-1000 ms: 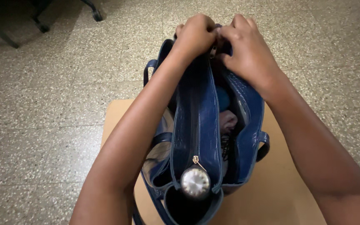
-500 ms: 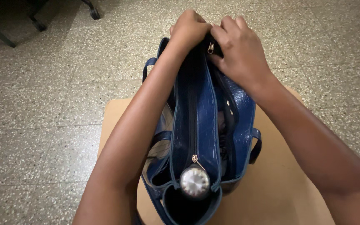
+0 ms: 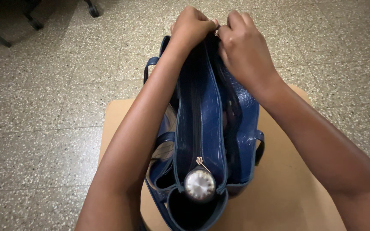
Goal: The person places a pink package of tissues, a smartphone, and a metal water bottle into a blue handbag. They then adjust the items inside and zip the bag closed.
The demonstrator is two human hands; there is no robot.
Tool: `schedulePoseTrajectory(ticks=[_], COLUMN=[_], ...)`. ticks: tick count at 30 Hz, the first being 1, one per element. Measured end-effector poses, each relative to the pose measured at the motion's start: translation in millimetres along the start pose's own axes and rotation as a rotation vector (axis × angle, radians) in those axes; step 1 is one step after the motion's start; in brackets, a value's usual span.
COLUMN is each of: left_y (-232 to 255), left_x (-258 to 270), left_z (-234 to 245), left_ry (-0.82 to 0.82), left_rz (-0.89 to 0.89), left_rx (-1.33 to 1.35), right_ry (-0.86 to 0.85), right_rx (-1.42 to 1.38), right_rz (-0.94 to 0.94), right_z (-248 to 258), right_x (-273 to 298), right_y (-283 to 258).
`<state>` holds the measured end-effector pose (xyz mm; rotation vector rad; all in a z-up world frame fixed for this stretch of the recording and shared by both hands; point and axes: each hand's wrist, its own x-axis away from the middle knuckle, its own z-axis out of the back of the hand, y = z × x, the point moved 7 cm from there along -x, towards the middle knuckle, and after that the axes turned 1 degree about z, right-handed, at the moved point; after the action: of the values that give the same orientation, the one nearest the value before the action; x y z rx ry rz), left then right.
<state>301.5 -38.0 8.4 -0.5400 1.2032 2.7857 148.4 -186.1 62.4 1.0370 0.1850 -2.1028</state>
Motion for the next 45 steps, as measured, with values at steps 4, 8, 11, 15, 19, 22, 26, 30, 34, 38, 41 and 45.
schedulePoseTrajectory(ticks=[4,8,11,15,19,22,26,30,34,38,41,45], left_y=[-1.6,-7.9,-9.6,-10.3,-7.1,-6.4,-8.5,-10.0,-12.5,-11.3,-7.6,-0.8], left_x=[-1.4,-6.0,-9.8,-8.4,-5.2,-5.2,-7.3,-5.7,-4.3,0.7,6.9,20.3], left_z=[-1.0,-6.0,-7.6,-11.2,-9.6,-6.9,-3.8,-4.3,-1.0,0.6,5.8,17.1], left_ry=[0.020,0.032,0.059,0.045,0.056,0.060,0.086,0.123,0.137,0.176,0.185,0.093], left_rz=[-0.012,0.016,0.038,0.059,0.067,0.095,0.158,0.149,0.131,0.071,-0.016,-0.137], left_rx=[-0.002,-0.038,-0.075,-0.088,-0.088,-0.095,-0.123,-0.140,-0.148,-0.100,-0.031,0.064], right_ry=[-0.049,-0.082,-0.142,-0.227,-0.266,-0.288,-0.329,-0.383,-0.402,-0.501,-0.451,-0.284], right_rx=[0.144,0.168,0.141,0.112,0.038,-0.028,0.005,-0.096,-0.256,-0.291,-0.290,-0.377], right_rz=[0.087,0.196,0.230,0.240,0.203,0.247,0.245,0.245,0.229,0.170,0.076,-0.075], right_z=[-1.3,-0.7,-2.7,-5.1,-4.8,-7.9,-11.3,4.5,35.0,57.5,70.3,78.4], right_x=[-4.8,-11.6,-13.9,-10.6,-8.5,-9.0,-8.6,-2.9,5.0,20.6,28.5,36.1], right_y=[-6.1,-10.5,-13.8,-15.1,-9.2,-12.8,-21.5,-30.3,-43.0,-46.0,-40.6,-29.4])
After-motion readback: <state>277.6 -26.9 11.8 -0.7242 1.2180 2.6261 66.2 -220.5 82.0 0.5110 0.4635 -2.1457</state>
